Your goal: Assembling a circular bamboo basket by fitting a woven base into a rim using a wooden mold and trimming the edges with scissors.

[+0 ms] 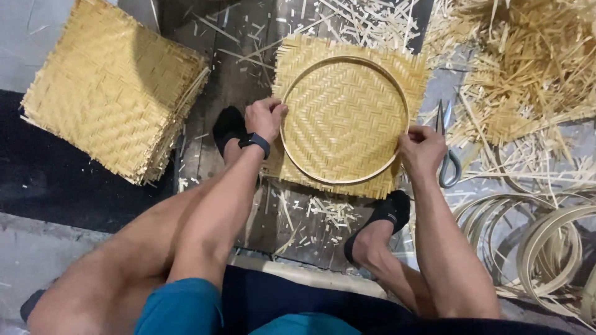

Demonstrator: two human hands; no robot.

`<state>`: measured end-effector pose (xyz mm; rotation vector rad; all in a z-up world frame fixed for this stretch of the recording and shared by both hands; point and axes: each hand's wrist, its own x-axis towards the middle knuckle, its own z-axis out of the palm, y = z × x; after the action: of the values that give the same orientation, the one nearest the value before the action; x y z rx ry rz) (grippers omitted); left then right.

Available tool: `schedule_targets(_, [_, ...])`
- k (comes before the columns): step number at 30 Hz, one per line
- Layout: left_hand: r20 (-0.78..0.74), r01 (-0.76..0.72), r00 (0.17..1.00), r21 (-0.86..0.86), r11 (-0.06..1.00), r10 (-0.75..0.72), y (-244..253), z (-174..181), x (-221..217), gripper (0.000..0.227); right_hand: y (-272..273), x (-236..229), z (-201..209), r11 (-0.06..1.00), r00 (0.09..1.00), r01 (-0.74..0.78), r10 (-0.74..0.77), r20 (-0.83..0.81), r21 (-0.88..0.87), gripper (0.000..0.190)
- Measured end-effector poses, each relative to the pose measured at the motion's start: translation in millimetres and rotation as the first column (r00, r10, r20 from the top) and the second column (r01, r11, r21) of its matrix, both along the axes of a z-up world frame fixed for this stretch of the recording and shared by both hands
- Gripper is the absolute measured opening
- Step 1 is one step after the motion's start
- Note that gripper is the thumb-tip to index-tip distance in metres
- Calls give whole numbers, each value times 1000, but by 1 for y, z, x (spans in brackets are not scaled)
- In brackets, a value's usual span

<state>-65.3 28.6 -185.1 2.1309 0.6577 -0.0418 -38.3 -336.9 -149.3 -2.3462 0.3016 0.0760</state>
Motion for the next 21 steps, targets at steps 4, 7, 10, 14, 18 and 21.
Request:
schedule_targets(4, [-8, -13, 1000, 37, 999, 13, 4, -28, 0, 27, 4, -7, 10, 999, 999, -43, 43, 9, 20, 21])
schedule_targets(7, [35, -18, 999, 29, 999, 17, 7, -33, 3, 25, 6, -6, 10, 994, 991, -97, 101, 84, -47, 22])
schedule_targets(10, [12, -51, 999, -49, 997, 52, 10, -41, -1, 25, 0, -8, -5, 991, 973, -101, 117, 199, -89, 22])
schedule_targets(14, [-42, -91, 995, -84, 992, 87, 16, -54, 4, 24, -2, -2, -12, 996, 993, -44, 51, 109, -71, 18])
schedule_targets(18, [-81, -127, 989, -86, 988, 121, 18, -67, 5, 26, -9, 0, -26, 993, 991, -69, 79, 106, -97, 17])
schedule_targets(21, [-189, -191, 971, -243, 951, 147, 21, -65, 4, 26, -8, 1, -22, 1000, 999, -13, 12, 31, 19, 16])
